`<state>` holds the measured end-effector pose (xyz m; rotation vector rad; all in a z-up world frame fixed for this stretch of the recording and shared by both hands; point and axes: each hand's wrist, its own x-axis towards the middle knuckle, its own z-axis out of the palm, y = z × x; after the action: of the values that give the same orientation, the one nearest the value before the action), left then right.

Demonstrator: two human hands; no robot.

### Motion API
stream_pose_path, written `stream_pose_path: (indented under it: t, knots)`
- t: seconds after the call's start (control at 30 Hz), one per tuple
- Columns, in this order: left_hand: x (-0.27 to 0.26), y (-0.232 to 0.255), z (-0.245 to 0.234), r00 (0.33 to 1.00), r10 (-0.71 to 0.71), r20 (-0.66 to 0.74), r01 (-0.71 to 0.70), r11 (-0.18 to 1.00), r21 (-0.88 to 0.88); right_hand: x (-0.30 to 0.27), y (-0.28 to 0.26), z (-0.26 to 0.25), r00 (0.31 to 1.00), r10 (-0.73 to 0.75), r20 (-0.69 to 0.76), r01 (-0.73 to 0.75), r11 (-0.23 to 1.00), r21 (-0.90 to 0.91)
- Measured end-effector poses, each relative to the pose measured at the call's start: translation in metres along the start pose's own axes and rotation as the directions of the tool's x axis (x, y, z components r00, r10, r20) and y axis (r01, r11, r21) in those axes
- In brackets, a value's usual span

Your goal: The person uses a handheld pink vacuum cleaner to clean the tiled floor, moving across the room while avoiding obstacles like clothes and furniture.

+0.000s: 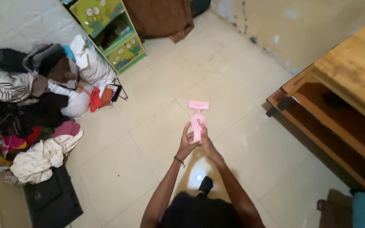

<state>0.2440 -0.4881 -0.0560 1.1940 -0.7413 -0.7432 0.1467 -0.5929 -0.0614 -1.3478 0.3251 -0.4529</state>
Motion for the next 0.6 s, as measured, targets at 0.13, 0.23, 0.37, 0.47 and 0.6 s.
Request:
stream_pose_path:
  t: [0.13, 0.23, 0.37, 0.47, 0.6]
  knots:
    - [0.054, 0.003, 0.006, 0.999, -0.006, -0.038, 0.009, 0.998, 0.060, 0.039, 0.011, -0.045, 0.999, -0.002, 0.044, 0.001, 1.000, 0.012]
    - [0.082, 0.004, 0.013, 0.998, 0.023, -0.060, -0.018, 0.996, 0.084, 0.067, 0.010, -0.063, 0.998, 0.057, 0.011, -0.058, 0.972, 0.229]
    - [0.135, 0.003, 0.030, 0.958, 0.251, -0.142, -0.228, 0.961, 0.159, 0.099, -0.011, -0.114, 0.966, 0.062, -0.250, -0.116, 0.972, -0.206]
    - [0.191, -0.004, 0.009, 0.974, 0.199, -0.110, -0.175, 0.964, 0.200, 0.147, -0.022, -0.165, 0.904, 0.176, -0.390, -0.268, 0.944, -0.194]
    - [0.281, -0.014, -0.015, 0.994, 0.104, 0.022, -0.106, 0.930, 0.351, 0.214, -0.024, -0.229, 0.867, 0.251, -0.430, -0.410, 0.851, -0.330]
